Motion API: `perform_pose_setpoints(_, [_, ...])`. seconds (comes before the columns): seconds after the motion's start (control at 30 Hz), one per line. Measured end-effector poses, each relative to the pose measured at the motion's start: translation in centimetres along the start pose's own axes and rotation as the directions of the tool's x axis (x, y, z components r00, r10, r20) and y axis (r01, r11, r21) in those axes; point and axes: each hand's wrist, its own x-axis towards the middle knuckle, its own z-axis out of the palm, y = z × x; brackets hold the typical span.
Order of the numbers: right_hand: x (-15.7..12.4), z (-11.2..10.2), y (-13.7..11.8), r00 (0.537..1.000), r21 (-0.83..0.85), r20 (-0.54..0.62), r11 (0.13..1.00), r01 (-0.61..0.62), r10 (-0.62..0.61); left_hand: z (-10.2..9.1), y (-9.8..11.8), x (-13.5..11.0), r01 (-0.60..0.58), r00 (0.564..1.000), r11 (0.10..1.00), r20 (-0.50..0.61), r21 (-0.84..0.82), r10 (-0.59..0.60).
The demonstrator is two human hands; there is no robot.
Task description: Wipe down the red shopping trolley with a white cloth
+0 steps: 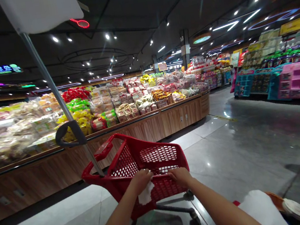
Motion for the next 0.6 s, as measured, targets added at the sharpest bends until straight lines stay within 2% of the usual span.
perform_pose_setpoints(0.1, [0.1, -0.2, 0.0, 1.000, 0.001, 0.013, 1.000, -0.010, 0.010, -1.2, -4.2, -2.8, 0.132, 0.991, 0.991, -0.039, 0.024, -0.131])
perform_pose_setpoints(0.17, [0.0, -0.3, -0.2, 1.000, 0.004, 0.009, 1.000, -0.016, 0.016, -1.4, -5.5, -3.8, 0.225, 0.972, 0.974, -0.072, 0.034, -0.222])
perform_pose_setpoints(0.2, [0.0, -0.3, -0.3, 1.000, 0.008, 0.004, 1.000, -0.015, 0.015, -1.4, -5.4, -3.9, 0.248, 0.967, 0.968, -0.058, 0.029, -0.246])
perform_pose_setpoints(0.27, [-0.2, -0.4, -0.6, 1.000, 0.019, -0.005, 1.000, -0.006, 0.006, -1.1, -3.6, -3.0, 0.241, 0.970, 0.970, 0.007, 0.006, -0.241])
perform_pose_setpoints(0.33, [-0.4, -0.4, -0.9, 1.000, 0.026, -0.014, 1.000, 0.005, -0.004, -0.5, -0.5, -1.1, 0.196, 0.980, 0.980, 0.044, -0.020, -0.195])
perform_pose_setpoints(0.47, [-0.6, -0.4, -1.1, 1.000, 0.035, -0.020, 0.999, -0.001, 0.001, 1.1, 6.4, 2.9, 0.125, 0.992, 0.991, -0.009, -0.056, -0.126])
perform_pose_setpoints(0.53, [-0.6, -0.5, -1.1, 1.000, 0.041, -0.001, 0.999, -0.005, 0.005, 1.7, 8.4, 4.1, 0.123, 0.990, 0.990, -0.062, -0.072, -0.128])
perform_pose_setpoints(0.6, [-0.6, -0.6, -0.9, 1.000, 0.045, 0.006, 0.999, -0.001, 0.000, 1.9, 8.6, 4.4, 0.120, 0.987, 0.991, -0.097, -0.059, -0.125])
